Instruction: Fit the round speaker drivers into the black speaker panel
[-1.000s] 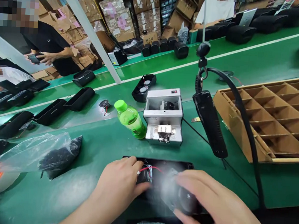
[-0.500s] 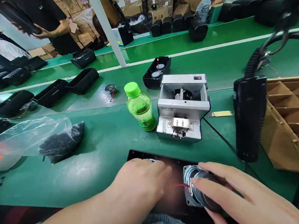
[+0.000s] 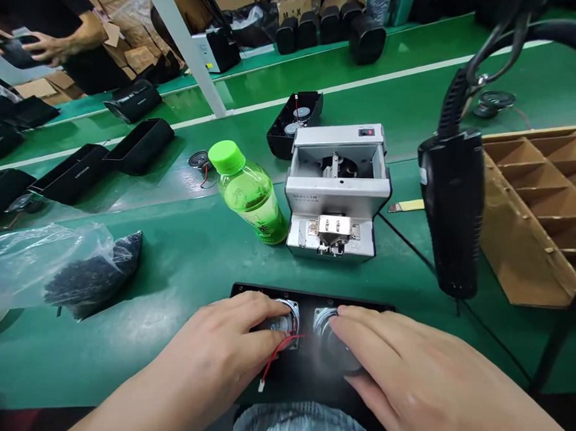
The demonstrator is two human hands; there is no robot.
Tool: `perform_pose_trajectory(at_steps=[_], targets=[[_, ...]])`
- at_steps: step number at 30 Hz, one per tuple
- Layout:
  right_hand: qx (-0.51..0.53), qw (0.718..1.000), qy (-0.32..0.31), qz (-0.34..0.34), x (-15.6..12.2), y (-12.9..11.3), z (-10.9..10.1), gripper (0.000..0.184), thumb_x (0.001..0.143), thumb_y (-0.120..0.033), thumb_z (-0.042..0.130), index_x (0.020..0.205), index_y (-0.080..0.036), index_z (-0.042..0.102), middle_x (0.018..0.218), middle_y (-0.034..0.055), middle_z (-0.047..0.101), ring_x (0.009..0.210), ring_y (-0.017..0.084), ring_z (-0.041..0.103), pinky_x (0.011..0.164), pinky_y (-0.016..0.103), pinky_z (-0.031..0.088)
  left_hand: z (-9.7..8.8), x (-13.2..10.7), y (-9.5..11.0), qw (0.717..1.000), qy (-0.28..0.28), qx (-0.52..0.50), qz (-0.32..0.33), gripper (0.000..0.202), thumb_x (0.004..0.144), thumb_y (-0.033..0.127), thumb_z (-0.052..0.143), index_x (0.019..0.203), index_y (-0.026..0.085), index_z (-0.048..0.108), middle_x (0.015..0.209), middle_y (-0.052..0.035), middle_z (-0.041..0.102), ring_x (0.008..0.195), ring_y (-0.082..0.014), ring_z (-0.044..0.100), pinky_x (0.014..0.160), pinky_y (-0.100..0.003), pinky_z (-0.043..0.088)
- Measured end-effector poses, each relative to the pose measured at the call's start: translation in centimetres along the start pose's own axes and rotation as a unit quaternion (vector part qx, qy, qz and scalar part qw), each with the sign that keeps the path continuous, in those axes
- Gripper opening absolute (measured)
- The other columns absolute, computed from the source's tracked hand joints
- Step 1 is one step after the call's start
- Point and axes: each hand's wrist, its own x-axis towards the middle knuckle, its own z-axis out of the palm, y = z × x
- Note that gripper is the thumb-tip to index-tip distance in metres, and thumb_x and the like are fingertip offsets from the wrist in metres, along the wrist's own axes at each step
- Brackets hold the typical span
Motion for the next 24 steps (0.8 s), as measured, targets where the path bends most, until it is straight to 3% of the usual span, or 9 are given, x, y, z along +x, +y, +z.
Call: perform_pose_trajectory(at_steps=[3,7,15,20,24], targets=[[-0.026,0.997,-0.05,-0.057,0.5,1.0,0.6,0.04,0.108,-0.029,0.058,0.146,-0.02,0.065,0.137,0.0075,0.061,0.112,0.028,0.069,0.097,0.034,0.067,-0.4,0.4,0.0,0.999,-0.046,0.007,-0.008,0.012,0.11,0.02,0.062,0.109,0.026,0.073,0.141,-0.0046,0.07,0.12,-0.0261,0.07,0.09,-0.037,0.057],[-0.091,0.985,-0.085,-0.123,0.3,2.5,1.4,0.046,0.108,-0.022,0.049,0.153,-0.019,0.06,0.155,0.0062,0.049,0.119,0.026,0.067,0.102,0.036,0.067,-1.7,1.3,-0.5,0.995,-0.094,-0.039,0.006,0.014,0.11,0.018,0.062,0.113,0.026,0.073,0.136,-0.0008,0.072,0.112,-0.0194,0.073,0.089,-0.031,0.055],[-0.082,0.989,-0.062,-0.106,-1.6,2.7,2.6,0.059,0.107,-0.017,0.048,0.166,-0.02,0.051,0.162,0.0055,0.04,0.127,0.033,0.064,0.094,0.045,0.069,-1.6,1.4,-2.5,0.989,-0.073,-0.1,0.076,0.02,0.112,0.019,0.057,0.124,0.024,0.073,0.141,-0.0056,0.071,0.118,-0.0219,0.073,0.083,-0.029,0.057],[-0.002,0.999,-0.002,-0.047,-0.9,1.6,3.0,0.048,0.113,-0.031,0.063,0.16,-0.021,0.059,0.139,0.0067,0.061,0.131,0.035,0.061,0.107,0.044,0.065,-1.2,1.2,-2.9,0.989,-0.06,-0.107,0.082,0.021,0.115,0.023,0.053,0.125,0.023,0.072,0.146,-0.0065,0.069,0.123,-0.0224,0.071,0.086,-0.029,0.059],[0.026,0.999,0.013,-0.036,0.1,1.1,3.1,0.049,0.115,-0.039,0.07,0.16,-0.023,0.06,0.133,0.0063,0.064,0.131,0.036,0.06,0.11,0.044,0.063,-1.8,0.9,-2.8,0.992,-0.061,-0.082,0.072,0.026,0.116,0.024,0.051,0.137,0.022,0.067,0.141,-0.0083,0.07,0.122,-0.0213,0.071,0.095,-0.033,0.06]])
